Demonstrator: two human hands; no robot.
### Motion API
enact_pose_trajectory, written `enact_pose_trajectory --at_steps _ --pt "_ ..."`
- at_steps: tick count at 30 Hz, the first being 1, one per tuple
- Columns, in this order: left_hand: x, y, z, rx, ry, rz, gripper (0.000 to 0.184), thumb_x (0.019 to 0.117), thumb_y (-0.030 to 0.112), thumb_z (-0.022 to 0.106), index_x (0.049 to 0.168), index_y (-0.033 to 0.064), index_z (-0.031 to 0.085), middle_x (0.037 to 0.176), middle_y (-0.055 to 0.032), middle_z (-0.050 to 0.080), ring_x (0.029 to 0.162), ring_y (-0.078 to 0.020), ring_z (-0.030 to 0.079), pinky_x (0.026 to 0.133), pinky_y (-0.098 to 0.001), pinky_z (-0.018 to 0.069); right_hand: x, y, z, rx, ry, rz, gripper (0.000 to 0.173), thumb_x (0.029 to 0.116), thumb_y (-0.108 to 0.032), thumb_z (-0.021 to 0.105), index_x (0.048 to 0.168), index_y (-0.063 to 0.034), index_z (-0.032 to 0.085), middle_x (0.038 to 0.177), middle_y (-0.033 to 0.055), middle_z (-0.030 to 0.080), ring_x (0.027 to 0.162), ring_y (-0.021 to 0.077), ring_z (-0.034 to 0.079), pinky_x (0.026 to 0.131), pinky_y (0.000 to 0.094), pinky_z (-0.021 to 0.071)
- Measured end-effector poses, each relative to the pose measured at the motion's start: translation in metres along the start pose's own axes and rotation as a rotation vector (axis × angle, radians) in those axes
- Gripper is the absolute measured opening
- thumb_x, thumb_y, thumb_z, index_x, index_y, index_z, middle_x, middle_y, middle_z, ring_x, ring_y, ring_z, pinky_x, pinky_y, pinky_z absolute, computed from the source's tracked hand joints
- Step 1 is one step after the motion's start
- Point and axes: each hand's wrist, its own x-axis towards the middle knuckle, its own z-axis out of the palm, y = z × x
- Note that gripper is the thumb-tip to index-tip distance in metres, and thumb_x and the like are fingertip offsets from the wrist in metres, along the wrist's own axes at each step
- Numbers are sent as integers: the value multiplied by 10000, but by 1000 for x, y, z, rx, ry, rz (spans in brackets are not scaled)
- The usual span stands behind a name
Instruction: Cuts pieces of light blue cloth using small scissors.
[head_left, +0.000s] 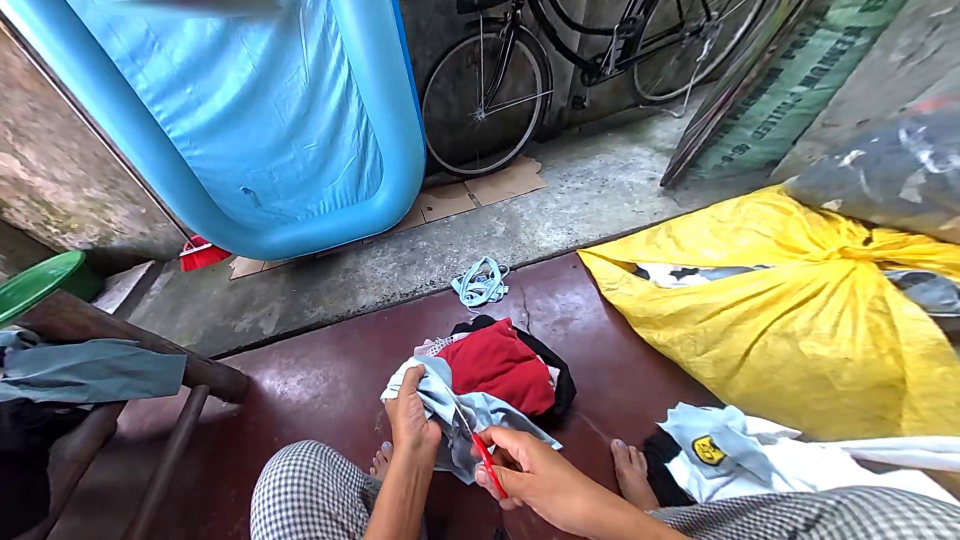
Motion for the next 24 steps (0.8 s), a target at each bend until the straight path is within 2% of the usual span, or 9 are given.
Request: enact_pose_trajectory --at_steps 2,4,7,9,12,17,22,24 --pt "-5 8 2 -30 -49 -46 151 933 17 628 1067 -45 596 843 -194 648 724 -262 661 644 -426 587 0 1 -2 -42 -5 -37 347 994 -284 644 1278 -95 581 980 49 679 810 149 678 714 334 581" --pt "-9 17 2 -94 -149 -140 122 982 82 569 1048 -14 604 850 -174 670 745 -251 685 664 -427 603 0 3 -3 -118 -7 -96 377 986 -320 649 1285 -97 597 989 62 671 802 153 658 711 338 565" --pt "-17 27 3 -180 -250 -190 179 1025 140 532 1037 -2 642 870 -173 703 771 -255 713 693 -427 618 0 -1 -4 -178 -7 -147 374 988 -337 653 1281 -108 608 987 55 670 806 135 649 718 322 553" --pt "-24 32 4 -192 -263 -181 187 1033 146 531 1048 0 648 888 -178 709 788 -263 717 708 -437 620 -2 -3 -5 -198 9 -176 378 988 -338 654 1281 -104 612 994 55 670 833 132 646 749 322 545" --pt "-31 37 2 -225 -322 -187 163 1019 98 526 1079 -4 637 919 -191 714 816 -266 728 724 -440 626 -2 -6 -7 -206 29 -216 386 988 -352 655 1276 -98 612 984 52 668 825 124 643 744 310 543" --pt "-33 36 -6 -186 -437 -184 165 912 -19 594 1075 -29 615 889 -209 713 775 -268 732 694 -431 631 -1 -8 -5 -125 46 -264 376 984 -356 660 1260 -104 618 935 33 667 781 115 649 706 297 558" --pt "-28 42 -15 -24 -561 -42 479 704 -85 791 1124 -71 558 884 -222 710 772 -270 735 718 -437 635 -4 -17 -7 74 -10 -289 331 987 -265 662 1258 -90 590 943 15 682 806 123 682 719 297 590" --pt "-30 48 -17 10 -612 -23 548 663 -82 833 1133 -65 552 896 -210 718 783 -265 740 732 -440 637 -6 -21 -9 106 -39 -306 328 994 -241 659 1271 -83 584 979 16 690 821 120 687 731 296 596"
